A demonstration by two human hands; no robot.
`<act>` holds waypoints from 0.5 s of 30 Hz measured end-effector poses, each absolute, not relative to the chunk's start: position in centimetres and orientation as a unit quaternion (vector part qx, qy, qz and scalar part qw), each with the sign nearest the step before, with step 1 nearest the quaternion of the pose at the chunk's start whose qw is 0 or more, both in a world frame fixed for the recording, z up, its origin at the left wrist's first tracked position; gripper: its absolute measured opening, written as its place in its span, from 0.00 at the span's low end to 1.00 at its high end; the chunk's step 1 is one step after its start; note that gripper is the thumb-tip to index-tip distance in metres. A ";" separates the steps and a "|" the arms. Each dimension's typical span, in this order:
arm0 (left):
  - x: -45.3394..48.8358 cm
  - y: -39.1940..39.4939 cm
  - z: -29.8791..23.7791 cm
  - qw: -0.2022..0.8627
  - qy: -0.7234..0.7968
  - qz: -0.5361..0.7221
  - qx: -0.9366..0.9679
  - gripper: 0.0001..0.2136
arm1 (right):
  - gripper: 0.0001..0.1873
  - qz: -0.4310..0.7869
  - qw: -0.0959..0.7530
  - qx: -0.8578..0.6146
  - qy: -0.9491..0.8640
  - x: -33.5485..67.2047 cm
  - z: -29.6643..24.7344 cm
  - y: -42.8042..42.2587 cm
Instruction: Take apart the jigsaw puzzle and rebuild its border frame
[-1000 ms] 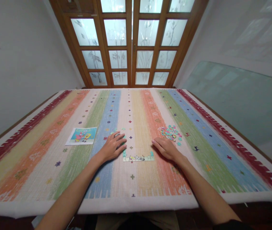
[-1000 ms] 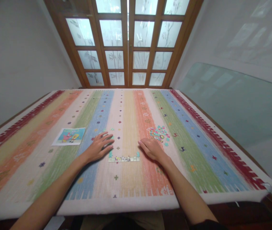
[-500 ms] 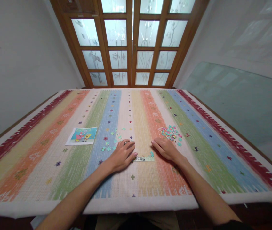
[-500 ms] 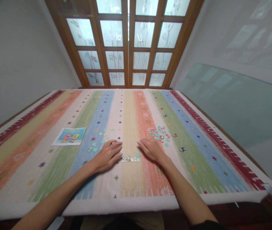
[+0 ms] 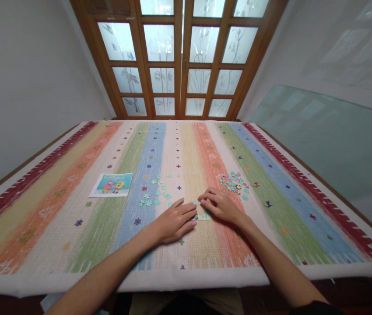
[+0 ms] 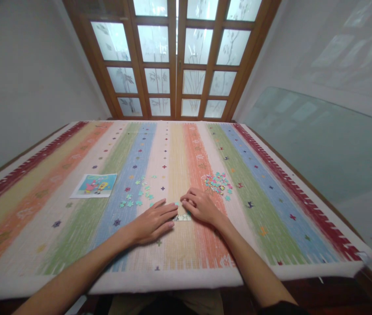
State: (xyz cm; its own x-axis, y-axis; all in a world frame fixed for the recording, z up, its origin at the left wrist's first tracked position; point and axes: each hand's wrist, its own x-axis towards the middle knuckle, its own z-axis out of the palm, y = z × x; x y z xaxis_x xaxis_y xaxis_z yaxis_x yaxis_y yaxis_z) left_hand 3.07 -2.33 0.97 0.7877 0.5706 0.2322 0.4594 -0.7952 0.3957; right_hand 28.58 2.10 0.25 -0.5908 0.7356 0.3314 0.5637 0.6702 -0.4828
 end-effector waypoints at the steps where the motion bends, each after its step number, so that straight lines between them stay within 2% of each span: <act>1: 3.1 -2.3 0.9 0.160 0.272 0.175 0.933 0.17 | 0.15 0.172 0.261 -0.364 -0.878 28.4 0.2 2.1; 8: 3.1 -2.2 0.9 0.143 0.242 0.206 0.937 0.16 | 0.12 0.179 0.263 -0.346 -0.883 27.8 -0.6 2.0; 15: 1.8 -0.9 0.7 0.082 0.304 0.281 0.907 0.13 | 0.07 0.223 0.260 -0.378 -0.860 27.8 -0.2 2.0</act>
